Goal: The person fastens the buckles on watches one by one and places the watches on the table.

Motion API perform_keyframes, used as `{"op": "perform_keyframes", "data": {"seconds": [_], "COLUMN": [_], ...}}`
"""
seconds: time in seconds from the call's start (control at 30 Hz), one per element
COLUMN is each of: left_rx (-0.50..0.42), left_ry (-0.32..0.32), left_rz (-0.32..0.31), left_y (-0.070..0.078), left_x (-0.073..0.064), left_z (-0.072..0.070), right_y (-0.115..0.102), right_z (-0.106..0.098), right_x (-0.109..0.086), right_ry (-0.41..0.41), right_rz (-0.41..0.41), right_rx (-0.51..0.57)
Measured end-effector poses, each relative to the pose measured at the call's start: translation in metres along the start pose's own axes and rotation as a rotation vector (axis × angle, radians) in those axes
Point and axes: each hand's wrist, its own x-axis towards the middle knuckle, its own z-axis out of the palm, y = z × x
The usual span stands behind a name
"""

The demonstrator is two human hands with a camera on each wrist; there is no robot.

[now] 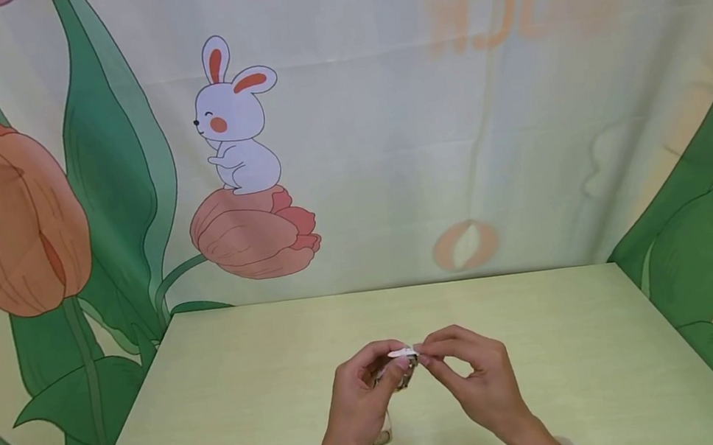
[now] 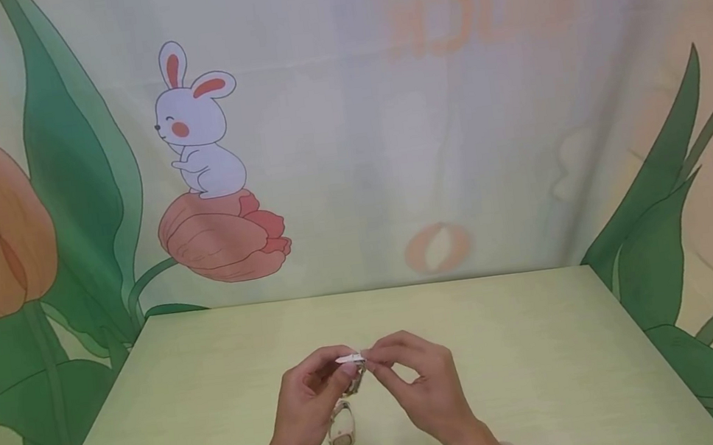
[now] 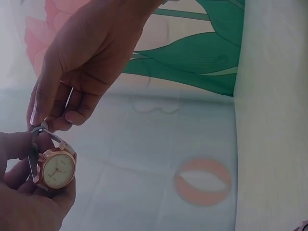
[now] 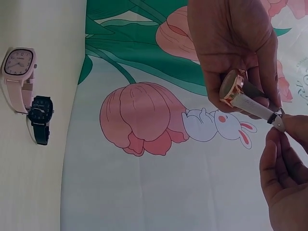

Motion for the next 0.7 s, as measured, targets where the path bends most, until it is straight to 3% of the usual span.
{"op": "perform_keyframes", "data": {"seconds": [0.27, 0.7], "left_rx": [-0.019, -0.033], "left_ry": [0.006, 0.020], "left_rz": [-0.003, -0.019], "left_y": [0.0013, 0.0002], "left_x": [-0.0003, 0.0013], "left_z": [0.0007, 0.0017], "right_y": [-0.0009, 0.0018], "right_z": [0.0030, 0.0059], "right_x": [-0.0029, -0.0052], "right_ry": [0.023, 0.031], "right_rz": [0.074, 0.042], "right_rx": [0.002, 0.009]}}
